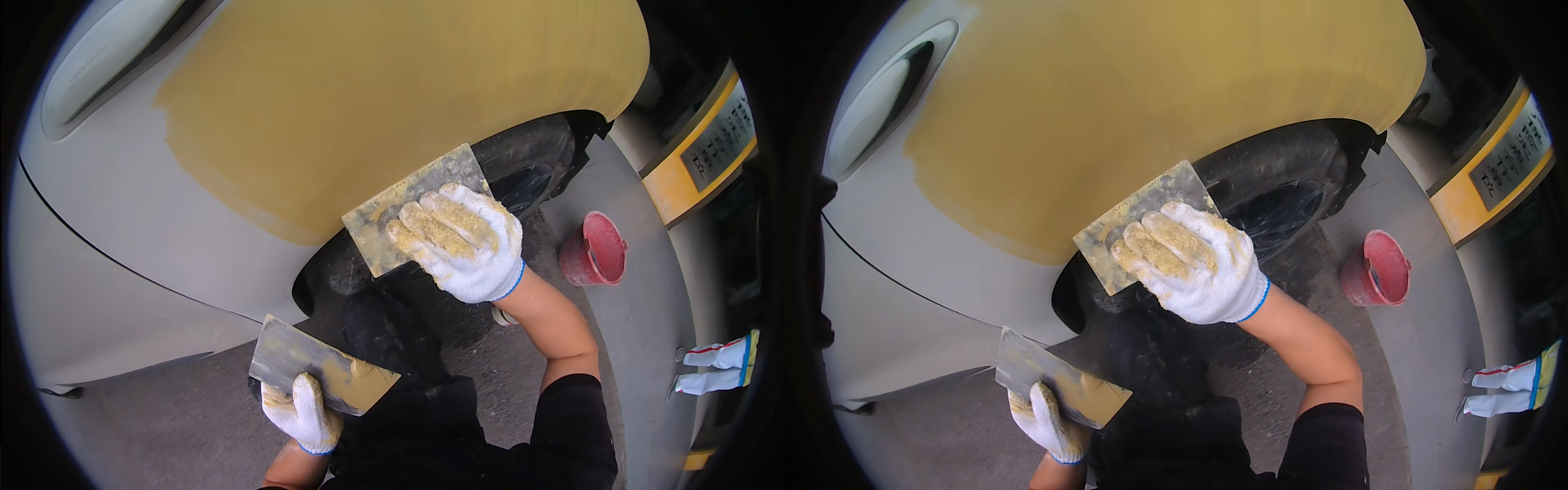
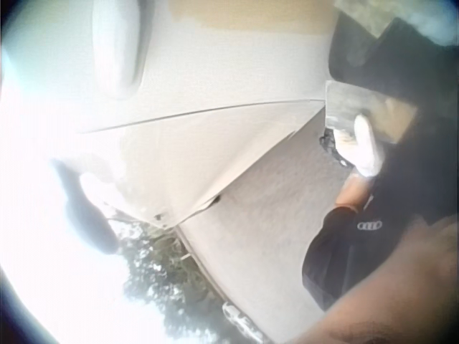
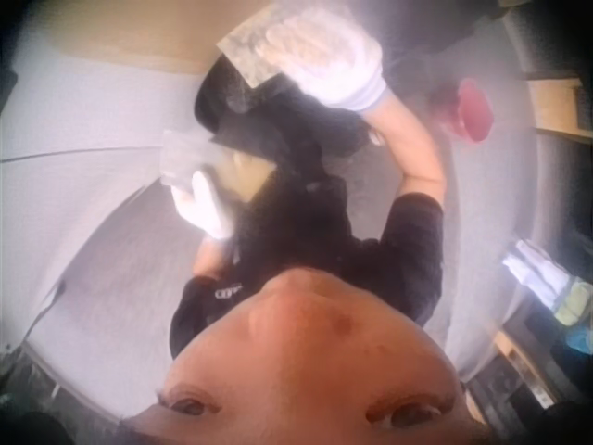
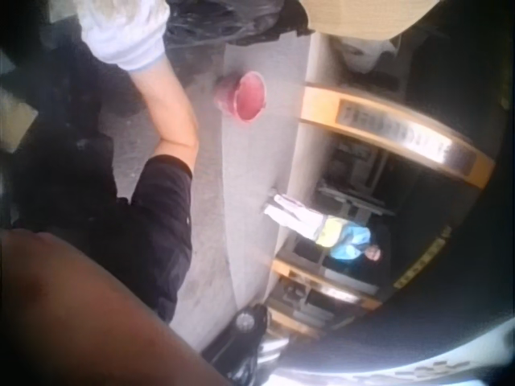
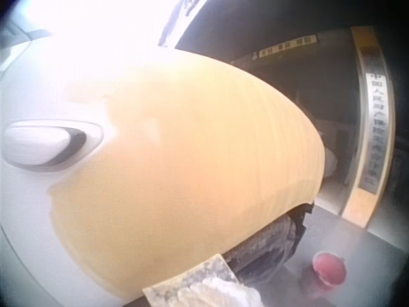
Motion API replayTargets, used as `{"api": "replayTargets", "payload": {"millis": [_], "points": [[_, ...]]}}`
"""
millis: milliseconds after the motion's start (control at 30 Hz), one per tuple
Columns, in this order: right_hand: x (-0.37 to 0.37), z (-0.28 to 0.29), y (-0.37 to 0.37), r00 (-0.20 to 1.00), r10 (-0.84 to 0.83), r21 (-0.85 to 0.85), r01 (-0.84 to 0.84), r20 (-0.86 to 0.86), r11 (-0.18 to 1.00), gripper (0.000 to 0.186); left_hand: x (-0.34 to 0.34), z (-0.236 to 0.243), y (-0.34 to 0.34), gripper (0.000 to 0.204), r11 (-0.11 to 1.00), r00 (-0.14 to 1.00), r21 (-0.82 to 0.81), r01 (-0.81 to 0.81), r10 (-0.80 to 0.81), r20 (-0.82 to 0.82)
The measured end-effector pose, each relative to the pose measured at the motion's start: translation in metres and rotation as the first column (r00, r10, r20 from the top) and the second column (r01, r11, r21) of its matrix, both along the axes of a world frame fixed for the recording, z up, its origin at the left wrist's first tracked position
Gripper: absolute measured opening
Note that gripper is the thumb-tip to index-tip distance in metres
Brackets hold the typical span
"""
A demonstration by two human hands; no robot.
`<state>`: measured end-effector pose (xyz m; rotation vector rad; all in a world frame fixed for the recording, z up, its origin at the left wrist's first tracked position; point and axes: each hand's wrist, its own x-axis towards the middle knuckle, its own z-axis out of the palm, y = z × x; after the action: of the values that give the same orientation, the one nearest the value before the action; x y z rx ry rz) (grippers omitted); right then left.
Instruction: The person applies a beige body filler to the front fender of a white car using a metal spreader and a flexible scraper. They repeatedly scoop filler from a small container and spread it evenly across the panel, working around the wheel arch and door handle area.
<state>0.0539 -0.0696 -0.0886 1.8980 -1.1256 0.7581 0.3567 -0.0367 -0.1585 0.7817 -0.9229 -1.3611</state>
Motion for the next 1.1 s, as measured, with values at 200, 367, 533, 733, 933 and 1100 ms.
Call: {"api": "replayTargets", "payload": {"millis": [200,367,533,733,933,1100], "points": [[-0.019,0.007,0.022,0.999,-0.01,0.044,0.009,0.043,0.999,0.037,-0.031,0.018,-0.012,0.042,0.996,0.992,-0.059,-0.072,0.066,-0.103],[0.023,0.01,0.052,0.246,0.212,-0.081,-0.453,0.946,0.888,0.031,-0.08,0.037,-0.027,0.037,0.99,0.979,-0.141,0.02,-0.048,-0.2],[0.029,0.023,0.057,0.442,0.069,0.213,-0.555,0.894,0.804,0.033,-0.094,0.067,-0.035,0.034,0.966,0.961,-0.246,-0.079,0.008,-0.277],[0.01,0.078,0.064,0.976,0.086,0.085,-0.105,0.202,0.991,0.045,-0.071,0.091,-0.048,0.027,0.96,0.976,-0.268,-0.084,0.026,-0.214],[0.031,0.105,0.077,0.982,0.182,0.346,-0.153,-0.052,0.926,0.045,-0.071,0.108,-0.051,0.025,0.946,0.968,-0.283,-0.16,0.095,-0.231],[0.009,0.148,0.055,0.979,0.043,0.176,-0.007,-0.201,0.984,0.048,-0.049,0.112,-0.068,0.027,0.905,0.903,-0.279,-0.322,0.205,-0.378]]}}
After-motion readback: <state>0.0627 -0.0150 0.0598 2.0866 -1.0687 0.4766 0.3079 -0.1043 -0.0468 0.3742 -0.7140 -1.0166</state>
